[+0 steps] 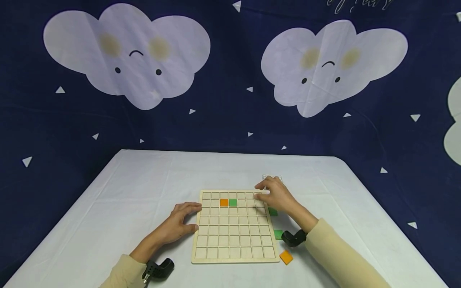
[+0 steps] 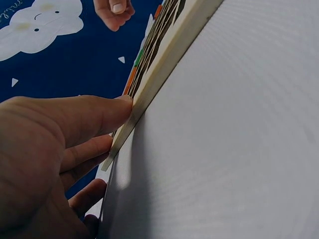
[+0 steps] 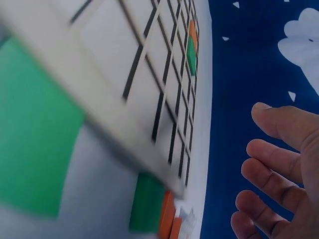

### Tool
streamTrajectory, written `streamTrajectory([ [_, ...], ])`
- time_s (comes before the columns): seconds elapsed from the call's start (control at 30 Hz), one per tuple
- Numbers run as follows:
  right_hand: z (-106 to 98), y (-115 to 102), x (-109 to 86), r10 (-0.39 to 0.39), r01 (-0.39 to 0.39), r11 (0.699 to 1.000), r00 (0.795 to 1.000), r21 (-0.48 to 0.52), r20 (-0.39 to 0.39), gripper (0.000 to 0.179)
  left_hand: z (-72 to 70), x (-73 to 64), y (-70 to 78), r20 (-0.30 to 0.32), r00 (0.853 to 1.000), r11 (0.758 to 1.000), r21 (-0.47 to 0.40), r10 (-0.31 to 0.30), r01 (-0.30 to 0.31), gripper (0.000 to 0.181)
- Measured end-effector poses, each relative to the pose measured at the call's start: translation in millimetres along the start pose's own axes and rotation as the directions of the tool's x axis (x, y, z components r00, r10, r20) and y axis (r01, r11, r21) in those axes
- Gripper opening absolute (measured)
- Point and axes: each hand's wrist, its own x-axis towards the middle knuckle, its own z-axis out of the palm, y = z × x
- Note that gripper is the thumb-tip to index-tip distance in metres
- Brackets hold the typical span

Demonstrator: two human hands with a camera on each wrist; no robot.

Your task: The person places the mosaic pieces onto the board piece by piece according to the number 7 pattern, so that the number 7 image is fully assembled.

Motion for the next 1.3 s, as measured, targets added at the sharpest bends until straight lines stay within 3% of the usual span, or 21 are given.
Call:
streamTrajectory([
  [0.33,-5,22,-7.9,0.077,-0.078,0.996,0.997,-0.032,-0.019,0.029,0.1,0.2,0.0,-0.004,1.000,1.000,0.004,0.001,-0.001,0.053],
  [0.9,-9,57,-18.3,0.134,-0.137,0.987,0.990,-0.082,-0.037,0.031,0.1,0.5,-0.6,-0.003,1.000,1.000,-0.001,-0.006,0.006,0.053],
  [1.3,-7,62,-15.3,0.163,-0.165,0.977,0.986,-0.132,-0.026,0.030,-0.6,0.1,2.2,-0.003,1.000,1.000,-0.019,-0.009,0.009,0.052],
])
